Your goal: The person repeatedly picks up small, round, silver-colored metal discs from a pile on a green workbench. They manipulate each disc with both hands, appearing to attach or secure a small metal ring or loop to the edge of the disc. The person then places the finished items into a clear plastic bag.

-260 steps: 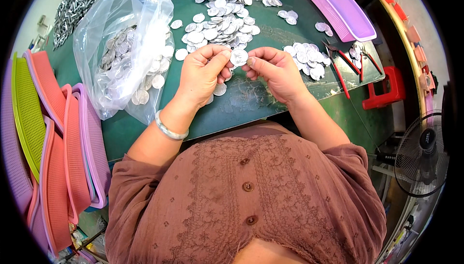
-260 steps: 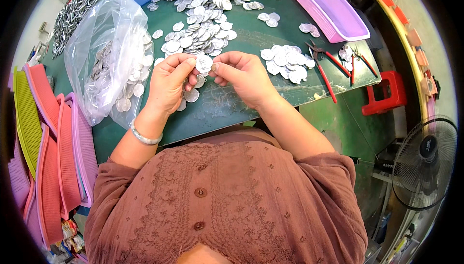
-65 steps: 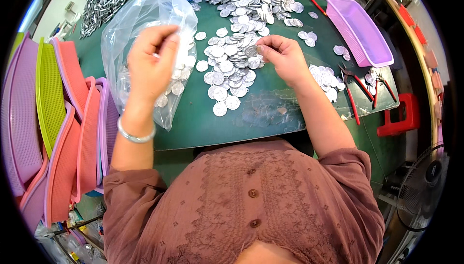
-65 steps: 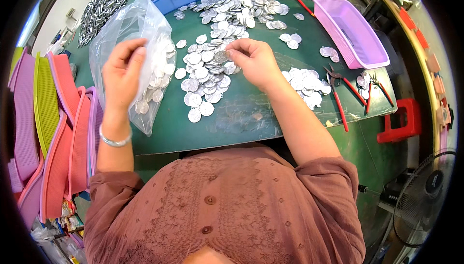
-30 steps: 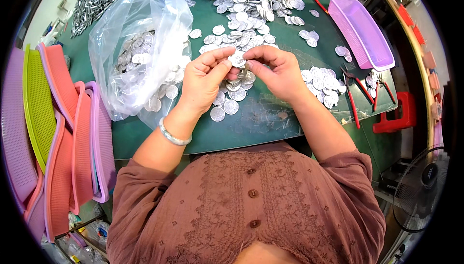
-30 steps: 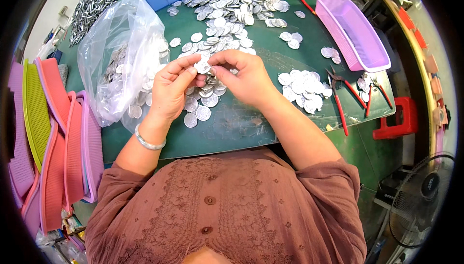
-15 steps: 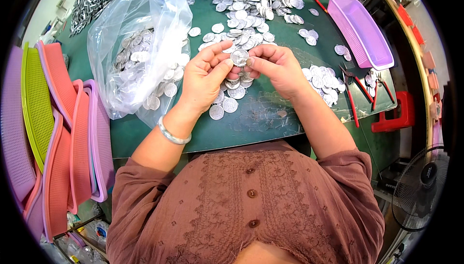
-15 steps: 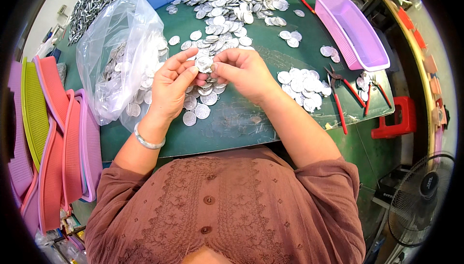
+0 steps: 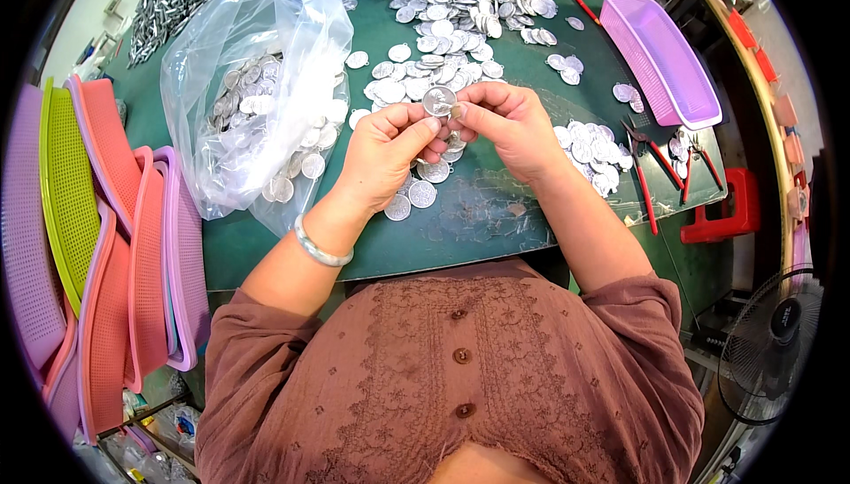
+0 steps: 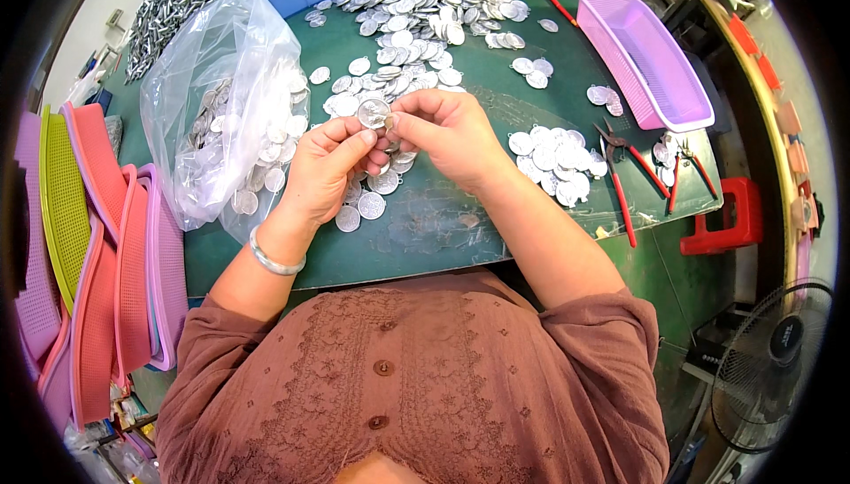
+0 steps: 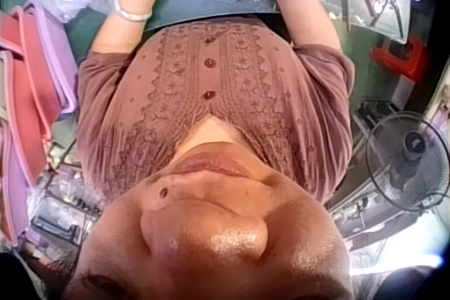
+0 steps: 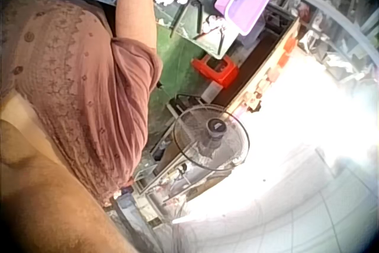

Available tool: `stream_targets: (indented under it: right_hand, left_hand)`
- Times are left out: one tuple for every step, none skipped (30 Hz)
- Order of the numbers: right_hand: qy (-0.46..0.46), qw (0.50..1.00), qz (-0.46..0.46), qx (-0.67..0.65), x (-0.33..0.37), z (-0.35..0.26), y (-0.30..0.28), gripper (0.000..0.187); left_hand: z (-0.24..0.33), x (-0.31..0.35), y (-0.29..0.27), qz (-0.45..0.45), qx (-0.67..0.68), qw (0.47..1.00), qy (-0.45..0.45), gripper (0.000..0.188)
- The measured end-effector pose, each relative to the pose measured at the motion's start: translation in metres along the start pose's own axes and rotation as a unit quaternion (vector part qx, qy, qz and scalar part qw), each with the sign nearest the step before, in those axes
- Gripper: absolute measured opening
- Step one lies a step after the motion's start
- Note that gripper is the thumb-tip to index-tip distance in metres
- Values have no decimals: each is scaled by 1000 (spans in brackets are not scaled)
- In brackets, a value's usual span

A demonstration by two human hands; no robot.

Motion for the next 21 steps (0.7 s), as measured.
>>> stream_targets:
  right_hand:
    - [0,1000,0,4,0,0,0,13]
    - [1,1000,0,7,0,0,0,13]
    - [1,1000,0,10,0,0,0,13]
    - [0,1000,-3,11,0,0,1,13]
    - [-1,1000,-5,12,0,-1,2,13]
    - [-2,1000,-7,14,0,-2,2,13]
    - [-3,1000,-8,15,0,-2,2,13]
    - [-3,1000,-7,16,0,-1,2,14]
    - [-3,1000,-7,17,0,-1,1,14]
    - [-2,1000,-4,21,0,-1,1,14]
    - [-2,1000,-4,24,0,-1,1,14]
    - [-1,1000,-3,27,1,-1,1,14]
    - [-1,1000,-4,28,1,-1,2,14]
    - [-1,1000,-4,28,1,-1,2,14]
    - [-1,1000,-5,29,1,-1,3,14]
    - [-2,1000,-6,29,1,-1,3,14]
    - [-2,1000,-7,29,0,-1,3,14]
    - [-3,1000,-8,30,0,-1,3,14]
    - [-3,1000,-7,29,0,0,3,14]
    - [-2,1000,-5,28,0,1,2,14]
    - [-2,1000,-4,27,0,2,2,14]
  left_hand:
    - [0,0,0,0,0,1000,1,10]
    - [0,0,0,2,0,1000,1,10]
    - [0,0,-1,4,0,1000,2,10]
    - [-1,0,-2,6,1,1000,2,11]
    - [-1,0,-2,5,1,1000,3,11]
    - [-1,0,-2,4,2,1000,4,11]
    - [-1,0,-2,3,2,1000,5,11]
    - [-1,0,-2,4,5,1000,4,11]
    - [-1,0,-1,4,8,1000,2,10]
    - [-1,0,-1,5,12,1000,0,10]
    - [-1,0,-1,6,14,1000,1,10]
    - [-1,0,-1,6,16,1000,2,9]
    - [-1,0,-1,7,18,1000,3,9]
    - [0,0,-1,8,18,1000,4,9]
    - [0,1,-1,9,19,1000,5,8]
    - [0,1,-1,9,19,1000,7,8]
    - [0,1,-1,9,18,1000,8,8]
    - [0,1,-1,8,17,1000,9,8]
    - [1,1,-1,8,17,1000,11,8]
    - [1,1,-1,7,16,1000,11,8]
    - [1,1,-1,6,16,1000,12,8]
Point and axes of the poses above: each hand's wrist, its own x-axis away from the middle knuckle, its own y-axis out of the palm, z = x × y, the point moved 9 cm from there along -x, towards the middle knuckle, and after that the axes turned 4 degrees about -y, right-handed, at the moved point
